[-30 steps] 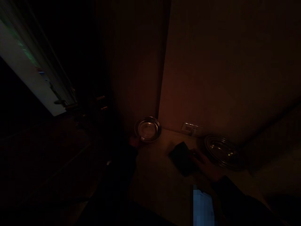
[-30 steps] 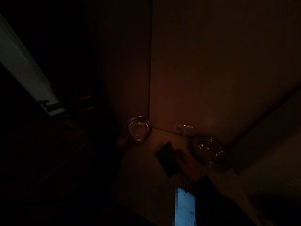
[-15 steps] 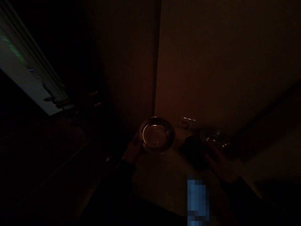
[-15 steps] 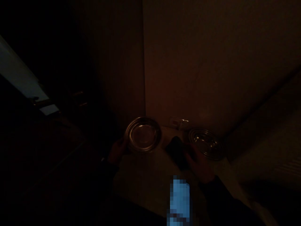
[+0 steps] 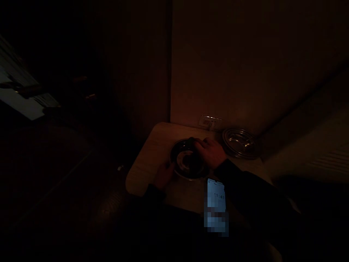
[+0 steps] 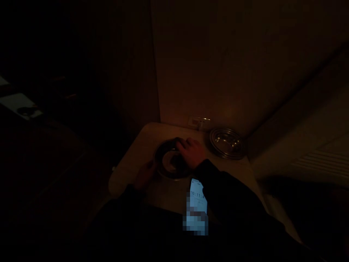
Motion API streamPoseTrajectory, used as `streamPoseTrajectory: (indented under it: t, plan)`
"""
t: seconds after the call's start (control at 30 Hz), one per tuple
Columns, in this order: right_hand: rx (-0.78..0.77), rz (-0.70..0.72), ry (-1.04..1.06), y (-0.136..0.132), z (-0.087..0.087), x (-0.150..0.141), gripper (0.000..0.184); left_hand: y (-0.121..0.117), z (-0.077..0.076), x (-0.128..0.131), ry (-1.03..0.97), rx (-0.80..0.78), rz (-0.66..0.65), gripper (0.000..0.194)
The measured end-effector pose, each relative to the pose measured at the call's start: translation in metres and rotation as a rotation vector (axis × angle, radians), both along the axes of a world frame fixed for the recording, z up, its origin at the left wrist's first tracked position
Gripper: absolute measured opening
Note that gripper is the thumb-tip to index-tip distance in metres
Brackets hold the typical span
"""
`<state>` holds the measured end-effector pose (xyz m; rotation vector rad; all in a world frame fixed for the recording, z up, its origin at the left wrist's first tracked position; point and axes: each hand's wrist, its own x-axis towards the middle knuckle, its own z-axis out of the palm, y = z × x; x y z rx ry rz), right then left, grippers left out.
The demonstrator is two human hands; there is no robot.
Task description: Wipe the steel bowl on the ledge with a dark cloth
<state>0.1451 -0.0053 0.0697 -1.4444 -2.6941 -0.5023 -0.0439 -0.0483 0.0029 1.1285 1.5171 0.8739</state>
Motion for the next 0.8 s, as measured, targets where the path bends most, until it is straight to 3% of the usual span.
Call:
streamPoseTrajectory:
  t: [0.1,0.3,0.43,0.5,0.67,0.73,0.8]
  plan:
    - [-0.053,-0.009,-0.018,0.005,-0.005,-0.005,0.031,0.003,-0.002,-0.002,0.093,0.041,0.013,0.039]
    - [-0.438,-0.091,0.033,0.010,-0.042,-0.018,0.042,0.010,-0.004,-0.002,0.019,0.112,0.062,0.044]
    - [-0.485,-0.133,0.078,0.024,-0.054,-0.016,0.043,0.008,-0.011,0.005,0.015,0.156,0.028,0.043]
    - [-0.523,-0.083,0.093,0.029,-0.056,-0.017,0.039,0.008,-0.016,0.011,0.049,0.176,0.069,0.042]
    - [-0.676,0.280,0.207,0.017,-0.057,-0.031,0.028,0.012,-0.025,0.021,0.106,0.230,0.199,0.039]
    - [-0.711,0.307,0.199,0.014,-0.056,-0.036,0.025,0.014,-0.025,0.021,0.103,0.266,0.198,0.039]
    - [-0.683,0.209,0.155,0.017,-0.054,-0.039,0.025,0.016,-0.023,0.018,0.104,0.287,0.183,0.038]
